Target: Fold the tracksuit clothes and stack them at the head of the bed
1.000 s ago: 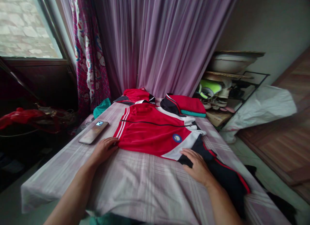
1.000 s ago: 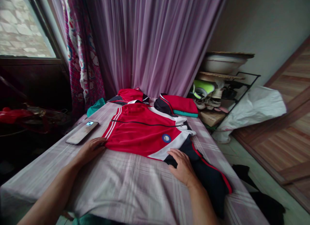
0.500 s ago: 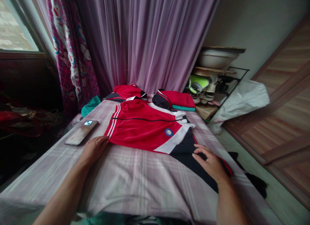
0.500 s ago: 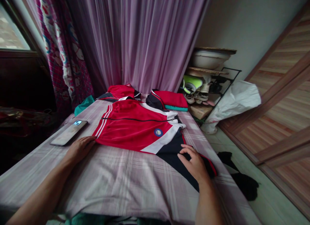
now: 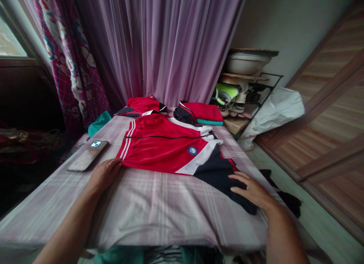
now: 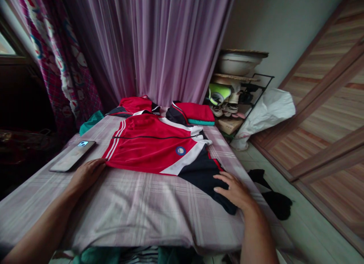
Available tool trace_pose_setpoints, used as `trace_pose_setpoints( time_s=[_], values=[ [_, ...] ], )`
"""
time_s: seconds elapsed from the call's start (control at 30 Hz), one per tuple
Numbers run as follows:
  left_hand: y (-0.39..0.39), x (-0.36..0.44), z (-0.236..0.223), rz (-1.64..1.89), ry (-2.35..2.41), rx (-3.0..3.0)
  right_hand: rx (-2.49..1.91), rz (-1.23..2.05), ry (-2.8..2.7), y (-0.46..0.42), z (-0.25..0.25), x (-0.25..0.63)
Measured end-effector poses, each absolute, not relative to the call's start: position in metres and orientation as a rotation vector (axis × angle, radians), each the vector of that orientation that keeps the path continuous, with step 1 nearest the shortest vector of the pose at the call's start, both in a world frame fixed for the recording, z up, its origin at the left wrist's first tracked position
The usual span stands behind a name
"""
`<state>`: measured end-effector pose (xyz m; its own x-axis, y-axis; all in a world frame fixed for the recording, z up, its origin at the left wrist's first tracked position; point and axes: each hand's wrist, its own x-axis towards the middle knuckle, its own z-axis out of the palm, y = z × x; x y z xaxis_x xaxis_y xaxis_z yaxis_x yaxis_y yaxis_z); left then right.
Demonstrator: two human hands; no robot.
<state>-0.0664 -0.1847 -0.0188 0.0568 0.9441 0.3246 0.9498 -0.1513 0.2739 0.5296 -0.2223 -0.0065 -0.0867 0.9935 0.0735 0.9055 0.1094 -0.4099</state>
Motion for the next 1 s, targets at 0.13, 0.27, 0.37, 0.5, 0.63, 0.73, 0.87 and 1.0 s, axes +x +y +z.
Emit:
trace_pose_setpoints(
  time_s=[0.13, 0.27, 0.37, 0.5, 0.63, 0.73, 0.87, 1.0],
  values=[
    [-0.183, -0.068, -0.022, -0.722, -2.016, -2.297, -1.851, 0.291, -1.969, -0.218, -0.005, 0.523],
    [-0.183, -0.07, -0.024, -0.778, -1.99, -2.314, -1.921, 0.172, -1.854, -0.207, 0.005, 0.521],
    [-0.183, -0.071, -0.026, -0.808, -1.993, -2.315, -1.844, 0.24, -1.776, -0.196, 0.021, 0.52],
    [-0.182, -0.073, -0.029, -0.833, -1.999, -2.305, -1.813, 0.34, -1.707, -0.174, 0.048, 0.517],
    [-0.183, -0.071, -0.026, -0.833, -2.016, -2.295, -1.701, 0.233, -1.762, -0.131, 0.062, 0.499],
    [-0.184, -0.069, -0.024, -0.83, -2.028, -2.291, -1.56, 0.121, -1.856, -0.098, 0.06, 0.482],
    [-0.184, -0.069, -0.025, -0.833, -2.022, -2.299, -1.564, 0.123, -1.908, -0.088, 0.054, 0.48],
    [-0.184, -0.069, -0.026, -0.83, -2.03, -2.297, -1.698, 0.118, -1.886, -0.125, 0.043, 0.505]
  ],
)
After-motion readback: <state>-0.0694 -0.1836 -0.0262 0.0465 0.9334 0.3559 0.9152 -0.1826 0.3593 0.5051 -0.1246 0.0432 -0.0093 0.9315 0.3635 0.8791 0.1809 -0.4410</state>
